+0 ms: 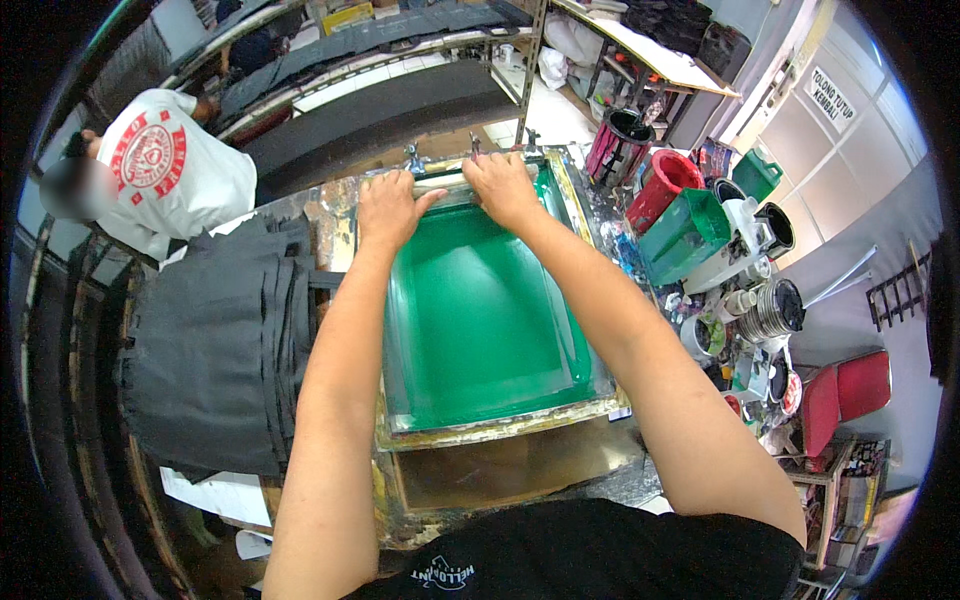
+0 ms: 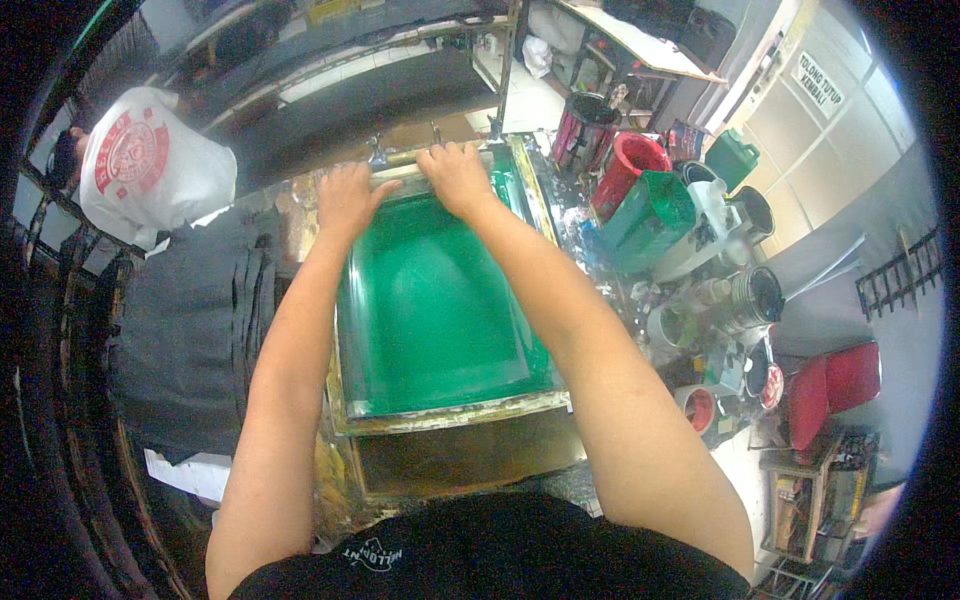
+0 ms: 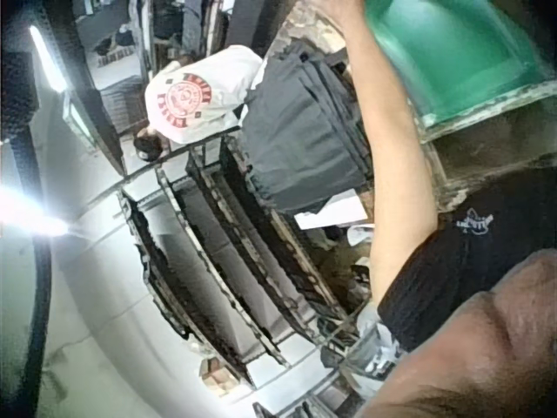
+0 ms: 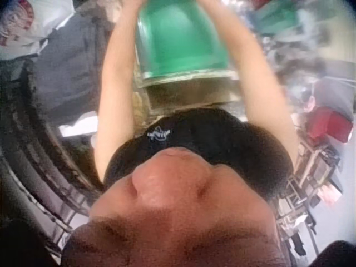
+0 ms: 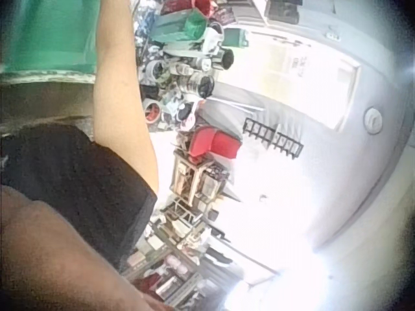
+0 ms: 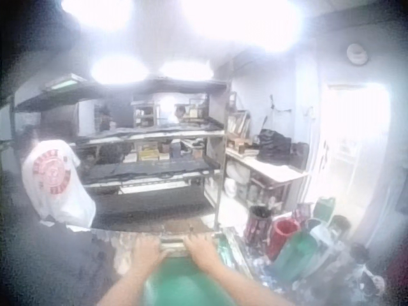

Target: The person prints logos onto black tote bags by positioning each bag on a flat surface, lowering a screen frame over it, and pulling a squeegee across the screen to apply green ink. They repeat this process for multiple bags, lifting the frame and stacking the finished items after each print.

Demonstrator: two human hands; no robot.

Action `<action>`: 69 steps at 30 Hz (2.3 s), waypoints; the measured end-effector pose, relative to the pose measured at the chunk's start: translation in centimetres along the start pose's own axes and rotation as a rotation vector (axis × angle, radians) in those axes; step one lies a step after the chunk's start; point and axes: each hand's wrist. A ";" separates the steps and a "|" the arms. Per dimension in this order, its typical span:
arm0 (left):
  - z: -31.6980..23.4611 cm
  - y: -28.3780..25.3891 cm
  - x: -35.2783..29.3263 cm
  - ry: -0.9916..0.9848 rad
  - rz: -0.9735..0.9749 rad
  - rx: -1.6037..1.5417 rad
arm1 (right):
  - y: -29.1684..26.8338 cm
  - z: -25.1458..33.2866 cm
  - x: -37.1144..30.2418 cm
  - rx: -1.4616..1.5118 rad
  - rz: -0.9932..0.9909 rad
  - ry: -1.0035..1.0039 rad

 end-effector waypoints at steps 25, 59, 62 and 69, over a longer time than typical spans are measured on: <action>-9.2 -14.6 -25.5 0.107 -0.104 -0.050 | -20.9 12.6 -20.9 0.082 0.229 -0.041; -2.0 -15.2 -36.6 -0.607 -0.122 -0.921 | -28.8 13.1 -18.5 0.311 0.226 0.105; -4.0 -20.0 -30.0 -0.536 -0.300 -1.105 | -30.4 10.8 -14.8 0.259 0.008 0.079; -4.7 -23.0 -21.1 -0.432 -0.504 -1.055 | -32.2 4.4 -4.0 0.067 -0.344 0.004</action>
Point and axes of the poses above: each hand's wrist, its own x-axis towards the middle knuckle, its own y-axis out of the palm, z = x × y, and after that the axes turned 3 degrees about -y, right-handed
